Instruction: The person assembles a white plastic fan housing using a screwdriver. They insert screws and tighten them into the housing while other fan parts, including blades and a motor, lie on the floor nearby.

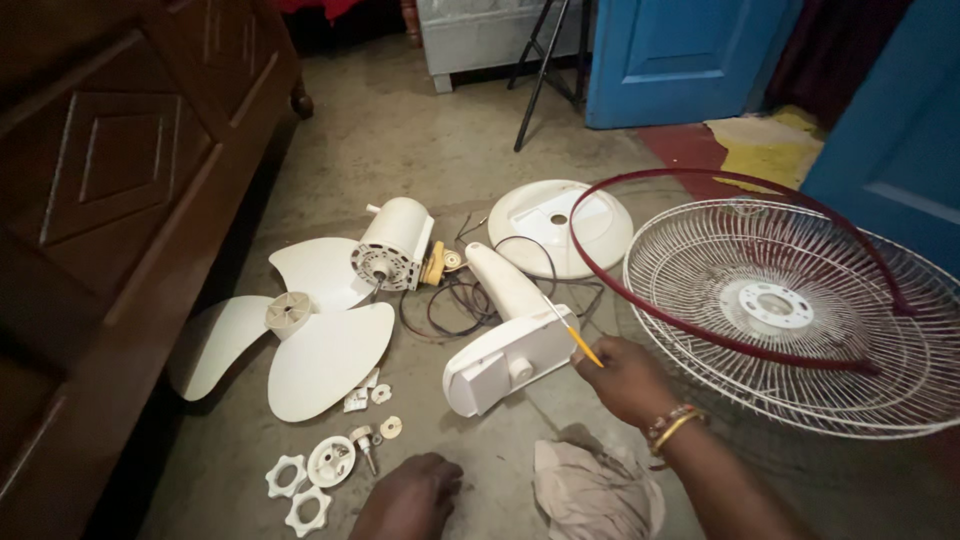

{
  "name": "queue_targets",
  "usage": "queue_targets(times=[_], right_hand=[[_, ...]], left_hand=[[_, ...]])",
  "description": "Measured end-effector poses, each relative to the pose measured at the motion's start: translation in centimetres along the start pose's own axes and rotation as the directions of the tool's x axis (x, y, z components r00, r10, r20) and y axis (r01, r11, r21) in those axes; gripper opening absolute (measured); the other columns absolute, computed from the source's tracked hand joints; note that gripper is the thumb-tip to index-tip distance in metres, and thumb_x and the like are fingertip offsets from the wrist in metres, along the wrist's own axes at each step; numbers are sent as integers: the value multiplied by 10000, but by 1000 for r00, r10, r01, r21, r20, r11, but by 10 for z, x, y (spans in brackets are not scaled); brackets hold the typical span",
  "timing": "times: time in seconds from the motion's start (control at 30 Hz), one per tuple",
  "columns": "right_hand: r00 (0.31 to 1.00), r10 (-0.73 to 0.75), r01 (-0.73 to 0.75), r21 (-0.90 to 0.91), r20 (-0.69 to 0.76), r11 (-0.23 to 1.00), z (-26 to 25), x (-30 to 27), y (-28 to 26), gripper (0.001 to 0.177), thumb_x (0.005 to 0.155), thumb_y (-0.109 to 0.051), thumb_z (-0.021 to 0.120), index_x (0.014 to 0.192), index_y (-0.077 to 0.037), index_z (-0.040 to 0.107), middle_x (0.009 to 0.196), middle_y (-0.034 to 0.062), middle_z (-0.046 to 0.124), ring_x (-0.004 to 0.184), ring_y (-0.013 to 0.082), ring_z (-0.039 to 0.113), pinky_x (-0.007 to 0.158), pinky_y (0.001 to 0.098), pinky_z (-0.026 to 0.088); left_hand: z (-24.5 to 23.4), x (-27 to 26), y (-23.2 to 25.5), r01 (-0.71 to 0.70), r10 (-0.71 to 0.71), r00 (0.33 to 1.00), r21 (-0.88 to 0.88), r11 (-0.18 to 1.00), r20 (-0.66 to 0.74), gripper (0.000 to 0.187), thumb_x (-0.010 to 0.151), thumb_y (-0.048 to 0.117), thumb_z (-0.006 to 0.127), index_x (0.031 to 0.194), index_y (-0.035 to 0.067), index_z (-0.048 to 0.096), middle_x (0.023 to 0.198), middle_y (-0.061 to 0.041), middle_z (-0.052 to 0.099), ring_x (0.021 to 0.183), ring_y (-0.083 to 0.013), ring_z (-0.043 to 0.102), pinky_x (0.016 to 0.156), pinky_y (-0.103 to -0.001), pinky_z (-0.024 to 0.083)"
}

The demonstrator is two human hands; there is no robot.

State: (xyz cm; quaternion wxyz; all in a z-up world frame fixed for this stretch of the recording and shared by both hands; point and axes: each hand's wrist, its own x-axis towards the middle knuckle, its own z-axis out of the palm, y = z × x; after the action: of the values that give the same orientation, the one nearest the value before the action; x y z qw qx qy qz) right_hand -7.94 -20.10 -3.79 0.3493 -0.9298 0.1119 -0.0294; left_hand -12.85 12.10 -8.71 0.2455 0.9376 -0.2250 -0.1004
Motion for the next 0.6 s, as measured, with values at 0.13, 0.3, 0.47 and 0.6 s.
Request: queue_targets(times=[0.13, 0.3, 0.47, 0.6], right_hand=[[997, -47, 49, 23, -55, 999, 2, -2, 7, 311, 813, -355, 749, 879, -52, 717, 854, 160, 724, 790, 321, 699, 724, 446, 541], [1000, -19, 19, -19, -16, 1000, 4, 1, 12, 359, 816, -387, 757, 873, -35, 710, 819, 158, 718, 769, 325, 701, 727, 449, 540], [997, -73, 69, 109, 33, 992, 7, -5, 7, 242, 831, -281, 747, 894, -48, 737, 752, 128, 730, 641, 250, 676, 619, 406, 534], [976, -10, -80, 395, 219, 915, 17, -15, -8, 151, 862, -167, 723, 919, -30, 750, 723, 83, 739, 513, 150, 625, 500, 311, 503]], left_hand=[[15, 2, -8, 47, -49, 997, 44, 998, 58, 82, 843, 86, 637, 900, 97, 694, 1002, -112, 656, 1023, -319, 649, 880, -434, 532], [21, 6, -18, -127, 119, 991, 137, 982, 60, 63, 825, 41, 612, 860, 58, 661, 981, -169, 635, 1017, -368, 629, 884, -457, 520], [20, 8, 0, -12, 13, 1000, 131, 991, -12, 102, 791, 57, 658, 888, 31, 678, 951, -209, 685, 944, -391, 665, 853, -467, 543], [16, 42, 33, 384, -461, 886, -476, 791, -52, 160, 870, 151, 708, 924, 4, 741, 849, -192, 775, 749, -289, 728, 719, -399, 585]])
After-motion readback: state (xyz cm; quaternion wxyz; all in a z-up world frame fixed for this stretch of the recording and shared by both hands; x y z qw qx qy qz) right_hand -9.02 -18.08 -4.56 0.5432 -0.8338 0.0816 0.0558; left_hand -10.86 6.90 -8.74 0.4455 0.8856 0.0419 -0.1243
